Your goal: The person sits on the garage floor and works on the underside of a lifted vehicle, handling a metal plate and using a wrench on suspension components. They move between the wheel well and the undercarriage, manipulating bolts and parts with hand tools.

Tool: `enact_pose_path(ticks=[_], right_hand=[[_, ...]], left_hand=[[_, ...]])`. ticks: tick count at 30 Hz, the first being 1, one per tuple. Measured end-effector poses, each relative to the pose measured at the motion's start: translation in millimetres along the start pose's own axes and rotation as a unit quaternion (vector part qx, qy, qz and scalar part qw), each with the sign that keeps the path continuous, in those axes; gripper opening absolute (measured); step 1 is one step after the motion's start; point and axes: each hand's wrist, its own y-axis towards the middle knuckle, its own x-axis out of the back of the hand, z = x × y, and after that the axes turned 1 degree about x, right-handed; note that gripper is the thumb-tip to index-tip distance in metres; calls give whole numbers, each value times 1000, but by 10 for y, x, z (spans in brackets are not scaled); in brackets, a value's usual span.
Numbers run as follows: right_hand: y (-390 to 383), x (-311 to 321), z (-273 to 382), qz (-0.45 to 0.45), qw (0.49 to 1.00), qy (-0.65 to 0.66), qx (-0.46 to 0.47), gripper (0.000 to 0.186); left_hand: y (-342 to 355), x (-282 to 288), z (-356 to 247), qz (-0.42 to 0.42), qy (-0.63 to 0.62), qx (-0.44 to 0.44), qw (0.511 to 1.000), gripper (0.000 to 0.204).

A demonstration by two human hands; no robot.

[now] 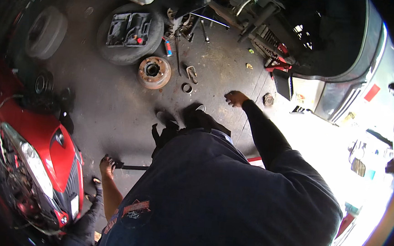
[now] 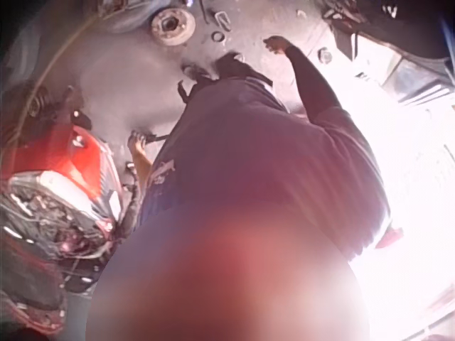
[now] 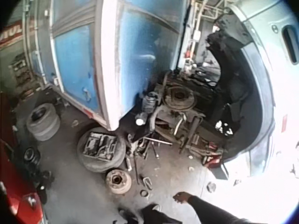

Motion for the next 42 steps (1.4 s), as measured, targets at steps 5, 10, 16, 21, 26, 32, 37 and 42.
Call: enact_pose_path(ticks=[5, 10, 16, 21, 26, 32, 37, 42], right_hand=[[-590, -80, -1083, 43, 990, -73, -116, 40], [-1358, -389, -1965, -32, 926, 156, -343, 47], [-1637, -382, -2077, 4, 908, 176, -381, 33], [-1124, 296, -1910, -29, 911, 224, -345, 29], [-663, 1433, -1850, -28, 941, 252, -225, 30], [-129, 2495, -1725, 3, 965, 69, -251, 37], [404, 2561, -1410, 74, 963, 12, -259, 33], [1349, 2338, -1083, 83, 976, 88, -180, 35]], left_hand=[[202, -529, -712, 53, 97, -30, 993, 44], [130, -1241, -895, 132, 230, -30, 964, 46], [-101, -1654, -980, 127, 274, -40, 953, 46], [-345, -1856, -956, 67, 270, -15, 960, 37], [-727, -2419, -865, 58, 230, -12, 971, 28], [-1163, -3335, -495, 110, 181, -68, 975, 33], [-1216, -3552, -214, 129, 193, -88, 969, 45], [-650, -3812, -429, 126, 266, -151, 944, 44]])
